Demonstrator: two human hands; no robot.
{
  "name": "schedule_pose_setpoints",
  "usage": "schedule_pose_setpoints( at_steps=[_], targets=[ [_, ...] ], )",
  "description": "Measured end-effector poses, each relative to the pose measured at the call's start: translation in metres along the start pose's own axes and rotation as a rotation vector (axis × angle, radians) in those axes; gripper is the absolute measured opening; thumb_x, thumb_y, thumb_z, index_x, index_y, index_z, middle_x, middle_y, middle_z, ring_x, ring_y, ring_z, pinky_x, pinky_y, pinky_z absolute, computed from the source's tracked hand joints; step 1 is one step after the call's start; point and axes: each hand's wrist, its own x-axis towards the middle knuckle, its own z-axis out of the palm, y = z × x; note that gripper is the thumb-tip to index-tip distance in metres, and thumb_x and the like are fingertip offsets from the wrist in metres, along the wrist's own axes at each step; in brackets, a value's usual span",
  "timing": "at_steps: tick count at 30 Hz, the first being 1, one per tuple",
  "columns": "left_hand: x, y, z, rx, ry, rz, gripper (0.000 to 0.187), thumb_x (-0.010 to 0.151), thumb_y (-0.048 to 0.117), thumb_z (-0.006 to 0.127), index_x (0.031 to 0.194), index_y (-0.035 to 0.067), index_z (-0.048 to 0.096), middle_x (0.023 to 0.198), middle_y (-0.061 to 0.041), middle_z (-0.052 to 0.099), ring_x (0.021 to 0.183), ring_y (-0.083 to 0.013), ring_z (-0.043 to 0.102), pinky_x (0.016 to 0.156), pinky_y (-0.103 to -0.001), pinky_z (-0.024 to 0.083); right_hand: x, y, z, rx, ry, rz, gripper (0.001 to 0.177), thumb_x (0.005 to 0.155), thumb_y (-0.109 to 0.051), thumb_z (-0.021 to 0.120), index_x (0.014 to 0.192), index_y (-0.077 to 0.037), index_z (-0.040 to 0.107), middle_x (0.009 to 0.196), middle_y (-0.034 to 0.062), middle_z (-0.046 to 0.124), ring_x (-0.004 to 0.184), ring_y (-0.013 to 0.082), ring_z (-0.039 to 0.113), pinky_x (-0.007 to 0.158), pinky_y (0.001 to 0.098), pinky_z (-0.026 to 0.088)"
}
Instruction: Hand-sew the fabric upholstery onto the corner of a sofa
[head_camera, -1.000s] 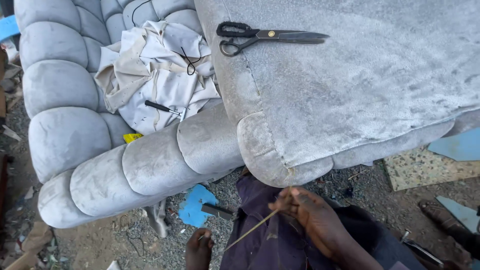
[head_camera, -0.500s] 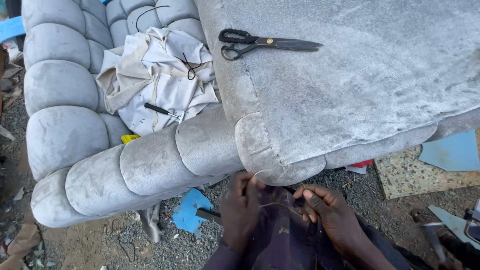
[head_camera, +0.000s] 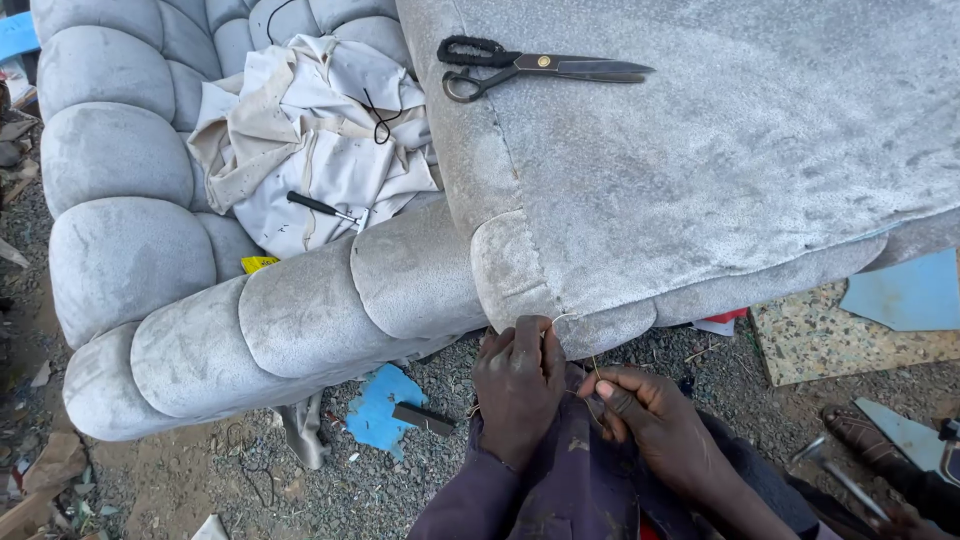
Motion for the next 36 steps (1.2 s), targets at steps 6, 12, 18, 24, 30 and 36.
schedule_pose_setpoints(
  at_steps=[6, 12, 18, 24, 30, 36],
  targets=[
    [-0.013, 0.005, 0.010, -0.146, -0.039, -0.233, 0.005, 0.121, 0.017, 0.075, 0.123, 0.015, 0.071, 0.078, -0.008, 0.075, 0.073, -0.0368, 0.078, 0.078, -0.055, 0.059, -0.001, -0.007, -0.003, -0.061, -0.012, -0.005, 0.044, 0.123, -0.038, 0.073, 0.122, -0.006, 0.104, 0.064, 0.0063, 0.059, 0.067, 0.0199, 0.070, 0.077, 0.0390, 0.060],
    [-0.013, 0.014, 0.015, -0.542, -0.075, -0.613, 0.008, 0.123, 0.014, 0.072, 0.116, 0.014, 0.074, 0.076, 0.001, 0.062, 0.060, -0.0138, 0.049, 0.059, -0.044, 0.040, 0.002, -0.009, -0.003, -0.107, -0.041, 0.011, 0.046, 0.123, -0.040, 0.072, 0.119, -0.008, 0.104, 0.067, 0.0045, 0.061, 0.067, 0.0159, 0.065, 0.073, 0.0359, 0.053],
    [-0.004, -0.005, 0.020, -0.861, -0.150, -0.832, 0.009, 0.125, 0.012, 0.081, 0.118, 0.009, 0.086, 0.077, 0.001, 0.070, 0.062, -0.0069, 0.052, 0.055, -0.032, 0.039, 0.010, -0.009, 0.001, -0.138, -0.103, 0.028, 0.045, 0.123, -0.041, 0.073, 0.116, -0.008, 0.103, 0.071, 0.0034, 0.061, 0.068, 0.0156, 0.059, 0.070, 0.0359, 0.046],
    [0.005, -0.028, 0.048, -0.942, -0.305, -0.729, 0.011, 0.129, 0.010, 0.072, 0.119, 0.009, 0.078, 0.076, -0.010, 0.071, 0.061, -0.0142, 0.064, 0.058, -0.033, 0.058, 0.036, 0.012, -0.001, -0.297, -0.132, -0.025, 0.040, 0.127, -0.024, 0.070, 0.130, -0.002, 0.102, 0.063, 0.0102, 0.069, 0.063, 0.0241, 0.070, 0.073, 0.0468, 0.059],
    [0.016, 0.011, 0.004, -0.925, -0.347, -0.760, 0.014, 0.133, 0.016, 0.063, 0.135, 0.008, 0.075, 0.087, -0.010, 0.076, 0.063, -0.0169, 0.074, 0.061, -0.035, 0.069, 0.046, -0.008, 0.007, -0.670, -0.130, -0.011, 0.035, 0.125, -0.027, 0.068, 0.110, -0.009, 0.094, 0.067, 0.0105, 0.083, 0.066, 0.0285, 0.081, 0.076, 0.0506, 0.061],
    [0.019, 0.013, -0.023, -0.843, -0.499, -0.863, 0.024, 0.131, 0.025, 0.067, 0.149, 0.013, 0.079, 0.090, -0.006, 0.074, 0.073, -0.0226, 0.067, 0.074, -0.050, 0.069, 0.049, -0.008, 0.009, -0.900, -0.123, -0.036, 0.032, 0.116, -0.032, 0.067, 0.117, -0.017, 0.095, 0.106, 0.0112, 0.102, 0.089, 0.0359, 0.095, 0.078, 0.0513, 0.056]
  ],
)
